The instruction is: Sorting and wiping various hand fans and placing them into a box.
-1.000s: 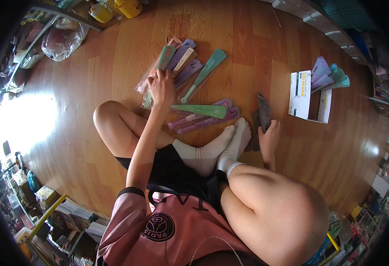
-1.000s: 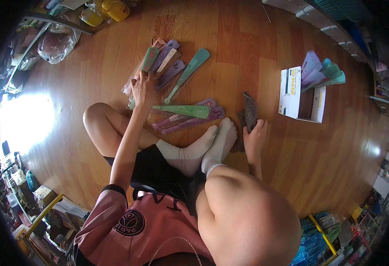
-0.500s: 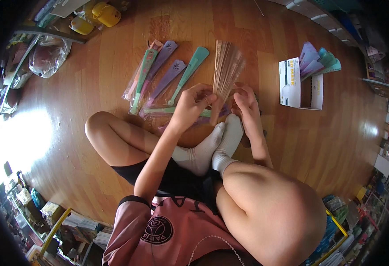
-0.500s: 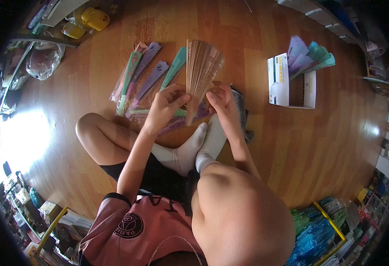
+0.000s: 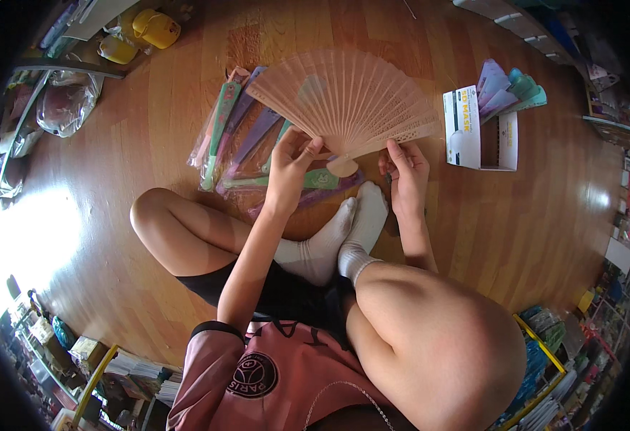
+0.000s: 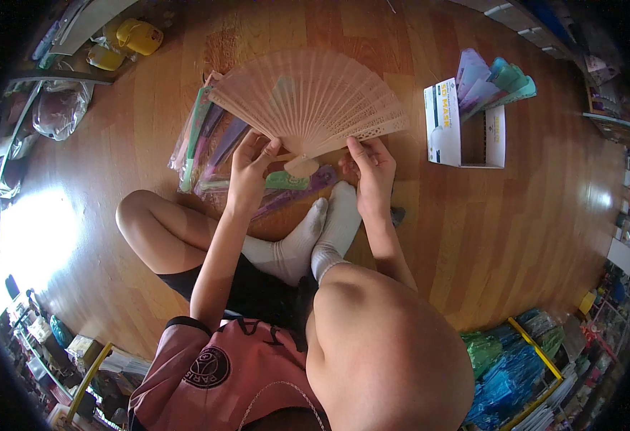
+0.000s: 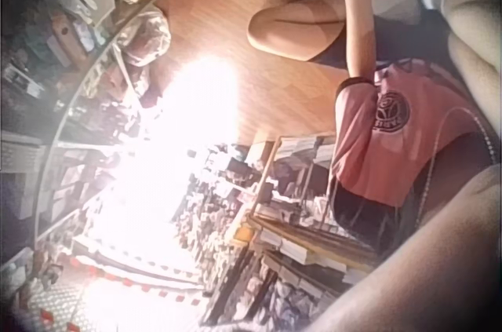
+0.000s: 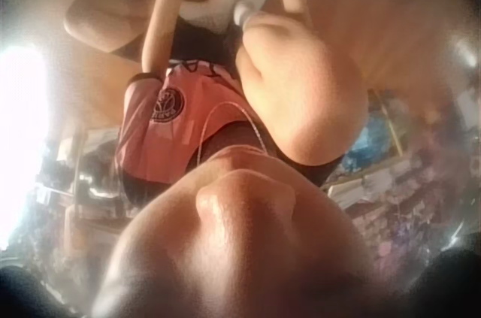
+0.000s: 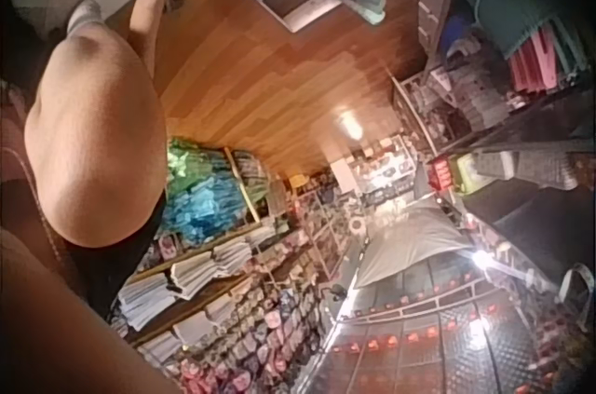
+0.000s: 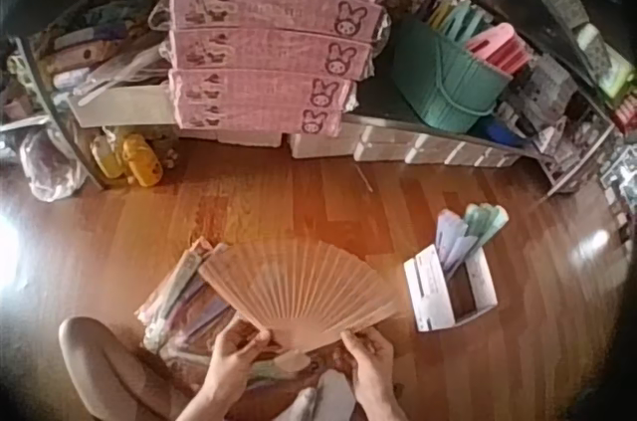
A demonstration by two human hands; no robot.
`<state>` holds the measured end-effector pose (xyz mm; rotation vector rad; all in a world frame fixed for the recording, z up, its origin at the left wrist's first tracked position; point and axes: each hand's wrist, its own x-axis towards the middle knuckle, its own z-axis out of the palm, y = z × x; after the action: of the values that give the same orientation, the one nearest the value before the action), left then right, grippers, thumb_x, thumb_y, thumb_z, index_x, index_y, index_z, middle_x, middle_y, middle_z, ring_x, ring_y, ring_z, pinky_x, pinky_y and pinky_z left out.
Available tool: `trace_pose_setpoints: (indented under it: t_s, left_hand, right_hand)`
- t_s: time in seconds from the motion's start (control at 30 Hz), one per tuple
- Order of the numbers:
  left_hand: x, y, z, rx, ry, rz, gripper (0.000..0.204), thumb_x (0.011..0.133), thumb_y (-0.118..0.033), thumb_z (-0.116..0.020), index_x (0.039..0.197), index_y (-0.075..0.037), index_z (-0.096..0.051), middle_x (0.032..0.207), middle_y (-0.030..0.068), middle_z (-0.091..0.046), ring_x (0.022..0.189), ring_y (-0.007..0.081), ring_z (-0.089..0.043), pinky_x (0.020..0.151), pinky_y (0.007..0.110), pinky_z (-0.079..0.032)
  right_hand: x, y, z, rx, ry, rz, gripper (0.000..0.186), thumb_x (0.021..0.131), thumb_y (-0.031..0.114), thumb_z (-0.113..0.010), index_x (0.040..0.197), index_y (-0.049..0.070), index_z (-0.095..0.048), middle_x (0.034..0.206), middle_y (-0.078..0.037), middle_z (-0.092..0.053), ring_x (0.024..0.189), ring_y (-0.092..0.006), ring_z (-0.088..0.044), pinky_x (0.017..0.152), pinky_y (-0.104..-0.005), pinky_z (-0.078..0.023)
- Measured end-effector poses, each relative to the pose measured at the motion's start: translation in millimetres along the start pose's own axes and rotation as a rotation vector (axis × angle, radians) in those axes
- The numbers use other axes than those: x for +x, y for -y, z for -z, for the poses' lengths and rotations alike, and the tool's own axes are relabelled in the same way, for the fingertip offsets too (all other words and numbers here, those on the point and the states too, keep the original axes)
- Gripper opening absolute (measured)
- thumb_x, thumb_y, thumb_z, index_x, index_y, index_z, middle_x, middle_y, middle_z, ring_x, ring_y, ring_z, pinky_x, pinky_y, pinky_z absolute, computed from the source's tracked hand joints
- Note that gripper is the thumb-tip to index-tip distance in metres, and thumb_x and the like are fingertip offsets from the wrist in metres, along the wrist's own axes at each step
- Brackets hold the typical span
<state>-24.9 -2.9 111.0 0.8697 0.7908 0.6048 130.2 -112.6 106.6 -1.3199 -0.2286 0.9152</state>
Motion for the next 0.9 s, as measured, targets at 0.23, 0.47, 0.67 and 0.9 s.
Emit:
trace_pose_setpoints:
  t_s: [0.23,0.47,0.67,0.9]
  left_hand:
    - [-2,12,-16,-0.049,-0.059,-0.065,0.033,0.092,-0.018,-0.054,0.12,-0.002,-0.045,0.111,0.0088,-0.056,0.098,0.0175,-0.059,0.082,0.031,-0.051]
    - [-5,38,-34,-0.014,-0.188,-0.179,0.04,0.096,-0.019,-0.047,0.13,-0.007,-0.03,0.113,0.0087,-0.053,0.096,0.0132,-0.054,0.077,0.026,-0.048]
    - [-5,48,-47,-0.142,-0.282,-0.064,0.041,0.096,-0.028,-0.048,0.128,-0.009,-0.033,0.118,0.0116,-0.048,0.098,0.0179,-0.056,0.074,0.03,-0.05]
    - [13,63,-41,-0.149,-0.015,0.115,0.028,0.089,-0.016,-0.06,0.107,0.002,-0.048,0.092,0.0099,-0.061,0.082,0.0144,-0.061,0.07,0.027,-0.052]
  right_hand:
    - [-4,-4,-5,0.093,-0.19,0.073,0.02,0.085,0.018,-0.066,0.095,0.005,-0.055,0.085,-0.003,-0.06,0.07,-0.0141,-0.062,0.057,-0.0256,-0.048]
    - [-5,-18,-1,0.114,-0.265,0.154,0.019,0.086,0.019,-0.064,0.093,0.005,-0.053,0.087,-0.004,-0.06,0.074,-0.0149,-0.062,0.061,-0.0278,-0.052]
    - [-2,-29,5,0.125,-0.289,0.149,0.02,0.086,0.019,-0.064,0.093,0.004,-0.053,0.087,-0.004,-0.058,0.072,-0.015,-0.06,0.063,-0.0287,-0.052]
    - [2,-34,13,0.075,-0.287,0.169,0.02,0.087,0.017,-0.064,0.096,0.003,-0.053,0.089,-0.006,-0.06,0.077,-0.0175,-0.062,0.066,-0.0294,-0.052]
